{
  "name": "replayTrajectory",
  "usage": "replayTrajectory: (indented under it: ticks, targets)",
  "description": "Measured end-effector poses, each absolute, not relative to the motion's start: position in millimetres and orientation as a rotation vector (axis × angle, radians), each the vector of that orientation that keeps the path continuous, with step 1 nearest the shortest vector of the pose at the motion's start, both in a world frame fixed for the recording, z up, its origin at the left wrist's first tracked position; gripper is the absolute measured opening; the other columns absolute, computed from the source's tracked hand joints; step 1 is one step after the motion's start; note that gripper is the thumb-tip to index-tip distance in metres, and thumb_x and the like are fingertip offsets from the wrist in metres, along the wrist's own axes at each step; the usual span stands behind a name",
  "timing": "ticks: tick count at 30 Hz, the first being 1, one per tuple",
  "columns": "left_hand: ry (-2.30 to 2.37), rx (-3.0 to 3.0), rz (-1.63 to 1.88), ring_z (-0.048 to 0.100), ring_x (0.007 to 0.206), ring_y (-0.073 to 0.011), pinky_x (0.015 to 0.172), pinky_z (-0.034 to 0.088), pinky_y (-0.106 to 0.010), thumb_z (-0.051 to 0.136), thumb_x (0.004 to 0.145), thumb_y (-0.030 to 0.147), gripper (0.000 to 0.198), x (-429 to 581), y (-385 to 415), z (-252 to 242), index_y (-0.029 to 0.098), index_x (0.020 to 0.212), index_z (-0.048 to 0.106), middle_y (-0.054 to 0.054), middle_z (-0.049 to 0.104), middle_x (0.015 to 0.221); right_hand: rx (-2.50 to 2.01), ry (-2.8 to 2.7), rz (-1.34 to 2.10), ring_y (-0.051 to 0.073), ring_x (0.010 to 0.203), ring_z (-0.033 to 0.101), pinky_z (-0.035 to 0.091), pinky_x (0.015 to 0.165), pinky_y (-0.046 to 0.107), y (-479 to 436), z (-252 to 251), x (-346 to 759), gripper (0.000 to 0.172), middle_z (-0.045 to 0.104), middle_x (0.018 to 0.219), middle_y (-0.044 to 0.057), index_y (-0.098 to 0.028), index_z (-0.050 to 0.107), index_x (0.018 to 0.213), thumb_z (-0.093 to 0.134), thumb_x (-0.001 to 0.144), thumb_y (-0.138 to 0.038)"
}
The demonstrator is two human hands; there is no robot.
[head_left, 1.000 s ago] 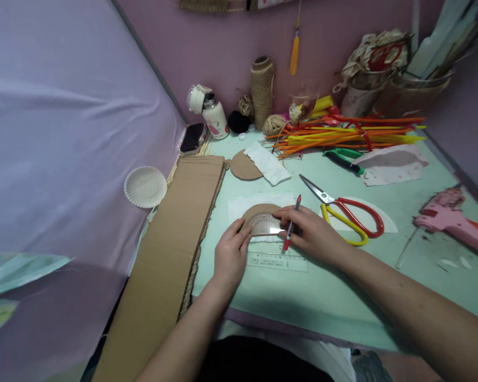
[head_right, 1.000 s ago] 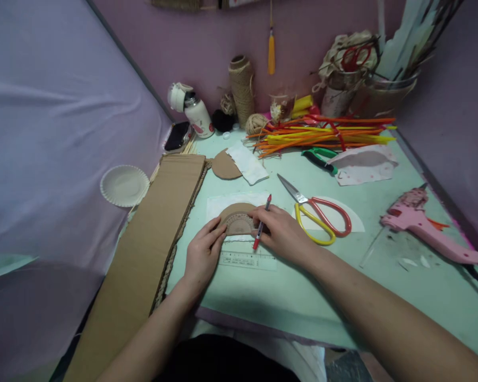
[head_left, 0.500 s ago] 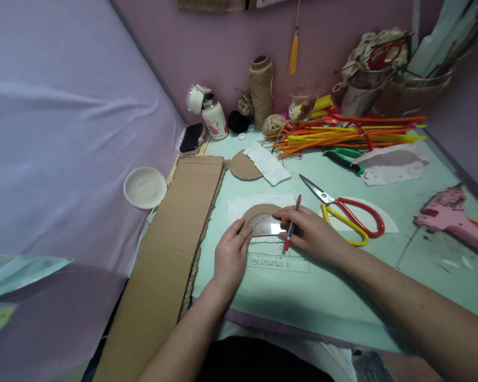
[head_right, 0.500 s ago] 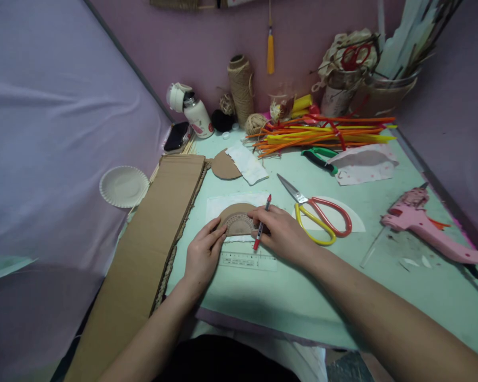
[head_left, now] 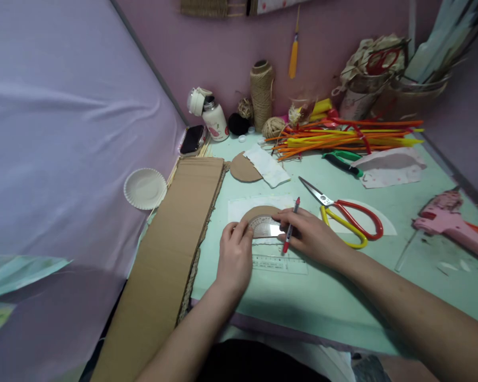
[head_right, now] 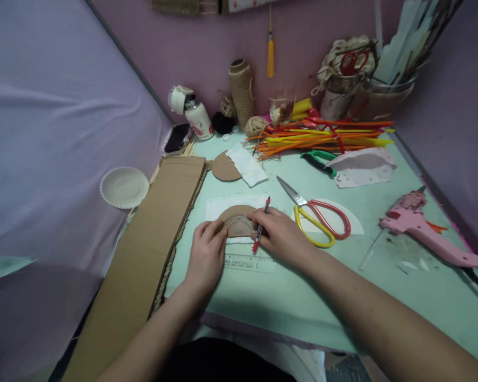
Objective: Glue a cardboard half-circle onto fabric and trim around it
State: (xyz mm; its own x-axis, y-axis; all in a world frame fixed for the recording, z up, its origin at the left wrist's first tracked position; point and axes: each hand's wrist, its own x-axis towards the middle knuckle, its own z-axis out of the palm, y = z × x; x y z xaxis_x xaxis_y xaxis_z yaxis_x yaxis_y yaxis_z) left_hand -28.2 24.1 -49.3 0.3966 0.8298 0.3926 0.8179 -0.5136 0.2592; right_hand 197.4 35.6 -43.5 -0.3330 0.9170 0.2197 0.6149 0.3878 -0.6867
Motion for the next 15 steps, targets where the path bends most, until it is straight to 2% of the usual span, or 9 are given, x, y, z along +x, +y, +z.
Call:
replayTrajectory:
  ticks: [6,15]
  targets:
    - [1.475,2.683,0.556,0.058,0.100,-0.0267,0.089,0.053,-0.044,0.041,0.094,0.007,0.029,-19.4,18.1,-44.0,0.013,0.109,0.065,-0.015,0.064,0.108,-1.284,-2.080,0.664,0.030,0.106,0.064,0.055,0.084,0.045,35.9,-44.0,196.7,0.018,0.070,0.113,0.011,-0.024,0.064,0.101,0.062,0.086,-0.015]
    - [1.544,2.640,0.372,0.057,0.108,-0.0312,0.094,0.050,-0.048,0.047,0.093,0.015,0.036,-15.6,13.6,-43.4,0.006,0.127,0.054,-0.023,0.060,0.122,-1.269,-2.101,0.659,0.030,0.112,0.062,0.054,0.088,0.047,35.8,-49.3,198.6,0.017,0.069,0.115,0.010,-0.024,0.061,0.102,0.062,0.087,-0.016]
